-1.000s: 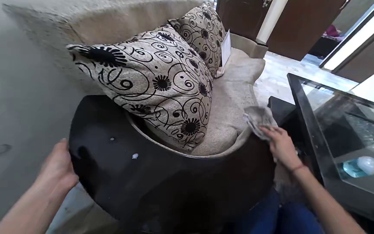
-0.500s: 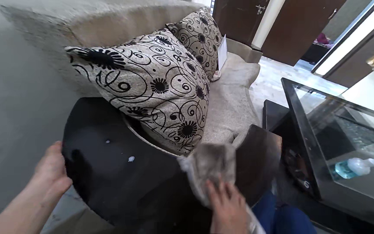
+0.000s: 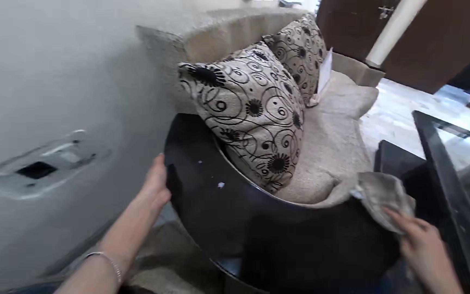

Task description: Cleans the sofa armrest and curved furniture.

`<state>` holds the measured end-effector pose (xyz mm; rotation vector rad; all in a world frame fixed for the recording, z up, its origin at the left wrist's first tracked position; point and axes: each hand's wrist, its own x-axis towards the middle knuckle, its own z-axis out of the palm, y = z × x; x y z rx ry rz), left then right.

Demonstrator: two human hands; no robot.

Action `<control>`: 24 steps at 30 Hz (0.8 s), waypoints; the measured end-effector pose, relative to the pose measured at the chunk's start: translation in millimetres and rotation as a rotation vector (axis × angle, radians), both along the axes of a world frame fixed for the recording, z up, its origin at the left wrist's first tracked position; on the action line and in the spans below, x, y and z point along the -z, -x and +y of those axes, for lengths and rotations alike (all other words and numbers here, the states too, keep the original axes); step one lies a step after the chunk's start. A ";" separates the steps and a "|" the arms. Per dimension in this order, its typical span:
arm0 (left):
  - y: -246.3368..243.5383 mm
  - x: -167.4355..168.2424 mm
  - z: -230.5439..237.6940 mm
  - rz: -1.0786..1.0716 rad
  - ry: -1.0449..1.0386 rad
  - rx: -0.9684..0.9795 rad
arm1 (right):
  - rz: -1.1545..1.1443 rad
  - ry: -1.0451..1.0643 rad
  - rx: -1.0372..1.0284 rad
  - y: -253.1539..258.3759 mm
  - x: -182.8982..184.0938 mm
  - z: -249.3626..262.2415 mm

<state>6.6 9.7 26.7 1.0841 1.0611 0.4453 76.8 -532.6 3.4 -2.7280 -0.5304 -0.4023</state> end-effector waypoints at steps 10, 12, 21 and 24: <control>0.8 -8.1 2.0 0.021 0.080 -0.016 | 0.177 0.006 -0.092 57.9 -23.5 106.0; 0.8 -10.5 1.1 0.038 0.081 -0.040 | 0.184 -0.057 -0.138 80.0 -22.5 148.8; 8.5 -1.4 13.4 -0.062 0.104 0.067 | 0.465 -0.328 -0.185 74.3 -31.4 348.6; 10.8 -0.5 21.0 -0.078 0.145 0.056 | 0.615 -0.199 -0.228 45.3 -47.1 410.2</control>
